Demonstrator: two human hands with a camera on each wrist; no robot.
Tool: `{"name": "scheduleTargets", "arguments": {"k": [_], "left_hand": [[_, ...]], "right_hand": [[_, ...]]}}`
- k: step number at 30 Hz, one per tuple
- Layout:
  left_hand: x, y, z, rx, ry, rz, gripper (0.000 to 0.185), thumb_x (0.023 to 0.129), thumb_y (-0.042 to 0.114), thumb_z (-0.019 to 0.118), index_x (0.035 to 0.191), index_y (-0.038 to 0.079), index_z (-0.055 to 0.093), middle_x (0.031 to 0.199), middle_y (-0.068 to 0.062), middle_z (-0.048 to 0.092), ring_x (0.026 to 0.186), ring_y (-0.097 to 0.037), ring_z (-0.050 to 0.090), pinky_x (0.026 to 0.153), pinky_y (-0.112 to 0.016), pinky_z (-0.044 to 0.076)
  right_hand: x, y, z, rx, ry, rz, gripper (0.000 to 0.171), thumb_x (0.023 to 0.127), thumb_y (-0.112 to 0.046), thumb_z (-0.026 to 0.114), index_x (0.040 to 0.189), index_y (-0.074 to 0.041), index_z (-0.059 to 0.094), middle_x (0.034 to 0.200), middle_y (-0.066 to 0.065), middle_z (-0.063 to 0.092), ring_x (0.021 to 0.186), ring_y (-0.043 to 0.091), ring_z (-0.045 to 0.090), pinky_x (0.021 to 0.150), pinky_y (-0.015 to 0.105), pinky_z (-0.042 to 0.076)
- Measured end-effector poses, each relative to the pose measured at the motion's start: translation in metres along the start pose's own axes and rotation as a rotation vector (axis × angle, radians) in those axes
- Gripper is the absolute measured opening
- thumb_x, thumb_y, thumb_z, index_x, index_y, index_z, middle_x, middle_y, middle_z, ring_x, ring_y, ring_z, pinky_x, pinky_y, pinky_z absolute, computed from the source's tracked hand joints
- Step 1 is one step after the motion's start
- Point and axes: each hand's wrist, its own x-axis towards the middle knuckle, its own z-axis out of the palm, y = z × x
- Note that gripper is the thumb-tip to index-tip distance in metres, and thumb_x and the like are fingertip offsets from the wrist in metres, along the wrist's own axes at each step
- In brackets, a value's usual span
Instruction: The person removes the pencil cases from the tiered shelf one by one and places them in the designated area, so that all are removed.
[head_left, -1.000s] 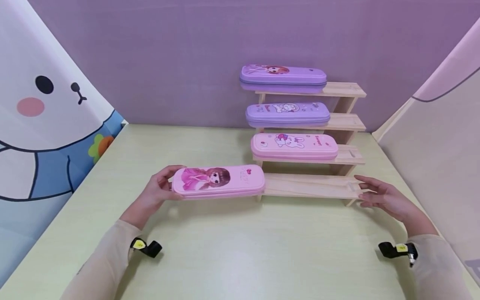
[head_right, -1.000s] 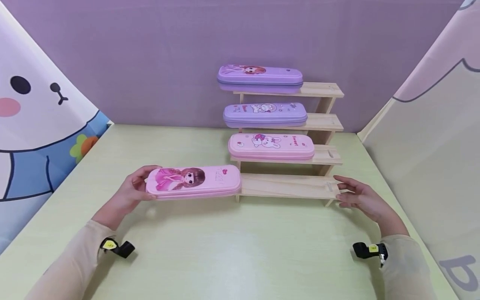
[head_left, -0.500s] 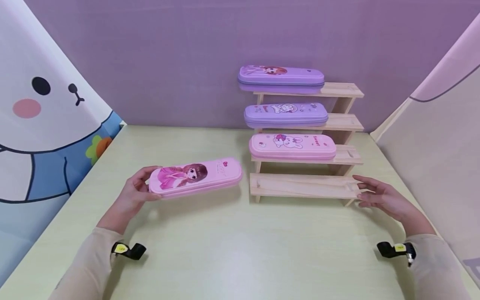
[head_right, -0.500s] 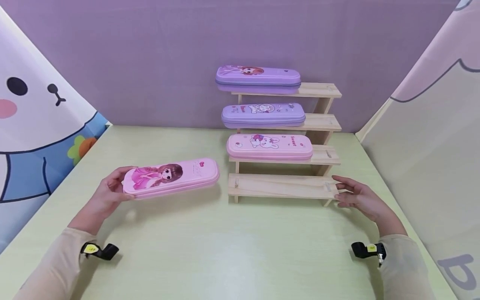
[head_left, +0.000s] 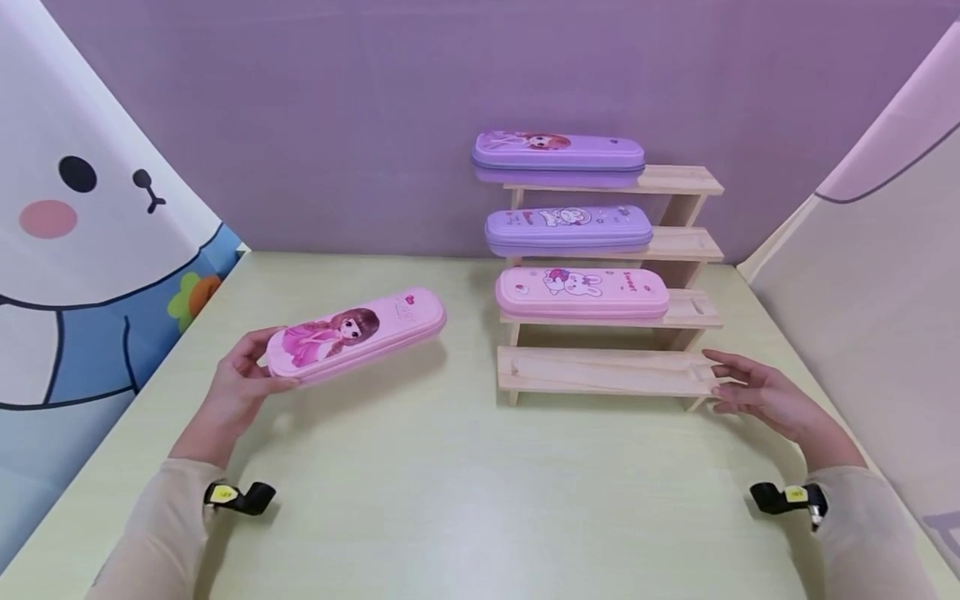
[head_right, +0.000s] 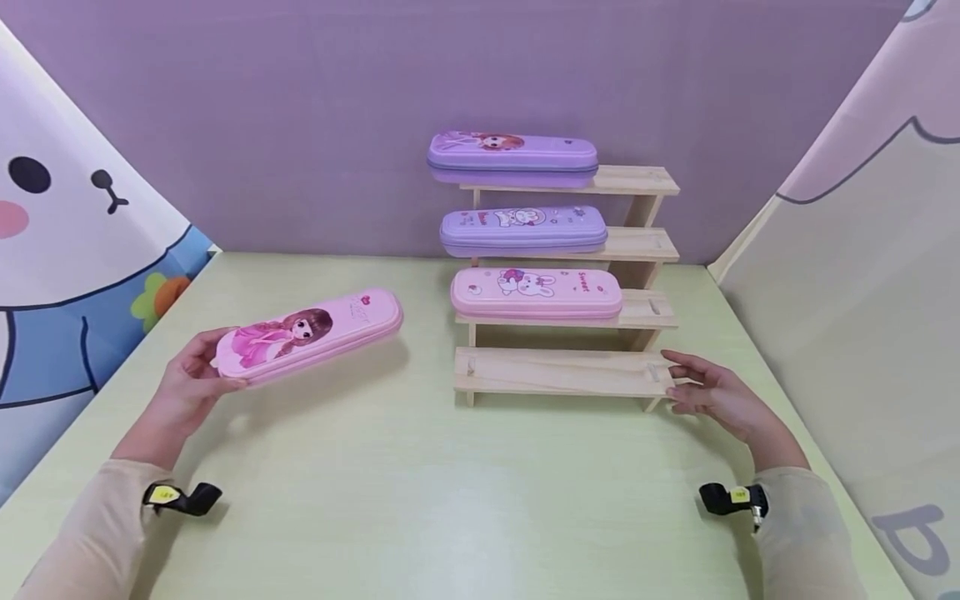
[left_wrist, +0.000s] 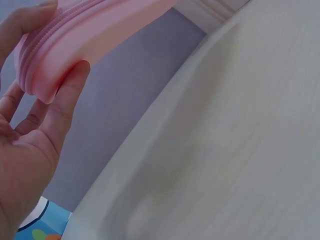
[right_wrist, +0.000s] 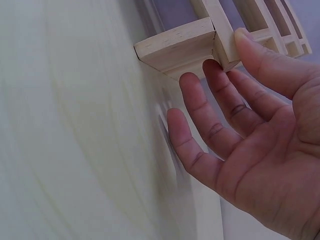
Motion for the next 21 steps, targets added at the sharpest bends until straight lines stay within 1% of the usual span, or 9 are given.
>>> {"name": "scheduleTargets", "arguments": {"k": [4, 10, 16, 19, 21], "left_hand": [[-0.001, 0.000, -0.006, -0.042, 0.055, -0.013, 0.061, 0.077, -0.020, 0.059, 0.129, 0.007, 0.045, 0.118, -0.002, 0.047, 0.093, -0.012, 0.057, 0.076, -0.025, 0.052], [0.000, -0.002, -0.012, -0.087, 0.163, -0.039, 0.058, 0.077, -0.018, 0.060, 0.127, 0.010, 0.048, 0.118, -0.001, 0.046, 0.089, -0.012, 0.059, 0.075, -0.024, 0.052], [0.003, 0.000, -0.016, -0.074, 0.262, -0.080, 0.059, 0.076, -0.013, 0.065, 0.126, 0.014, 0.049, 0.119, 0.001, 0.044, 0.091, -0.011, 0.057, 0.074, -0.022, 0.052], [0.004, 0.002, -0.017, -0.104, 0.299, -0.076, 0.061, 0.075, -0.014, 0.066, 0.127, 0.014, 0.048, 0.120, 0.001, 0.043, 0.093, -0.012, 0.057, 0.074, -0.024, 0.052], [0.004, 0.003, -0.018, -0.107, 0.324, -0.068, 0.062, 0.075, -0.013, 0.066, 0.127, 0.014, 0.047, 0.119, 0.001, 0.043, 0.094, -0.012, 0.056, 0.074, -0.024, 0.052]], "right_hand": [[-0.001, 0.000, 0.001, 0.048, -0.024, -0.017, 0.055, 0.090, 0.016, 0.039, 0.137, -0.013, 0.040, 0.112, 0.003, 0.054, 0.092, 0.014, 0.060, 0.078, 0.033, 0.053], [-0.001, 0.000, 0.002, 0.053, -0.024, -0.018, 0.055, 0.090, 0.015, 0.038, 0.137, -0.014, 0.040, 0.118, -0.001, 0.054, 0.093, 0.015, 0.061, 0.078, 0.031, 0.053], [-0.001, 0.000, 0.002, 0.052, -0.020, -0.016, 0.056, 0.090, 0.015, 0.038, 0.138, -0.014, 0.040, 0.116, 0.000, 0.055, 0.093, 0.015, 0.061, 0.078, 0.032, 0.053], [0.000, 0.000, 0.002, 0.050, -0.021, -0.017, 0.055, 0.090, 0.015, 0.038, 0.138, -0.013, 0.039, 0.116, 0.000, 0.055, 0.093, 0.016, 0.061, 0.078, 0.032, 0.053], [-0.001, 0.000, 0.002, 0.050, -0.020, -0.019, 0.055, 0.090, 0.015, 0.038, 0.138, -0.013, 0.039, 0.116, 0.001, 0.055, 0.093, 0.016, 0.061, 0.078, 0.032, 0.053]]}}
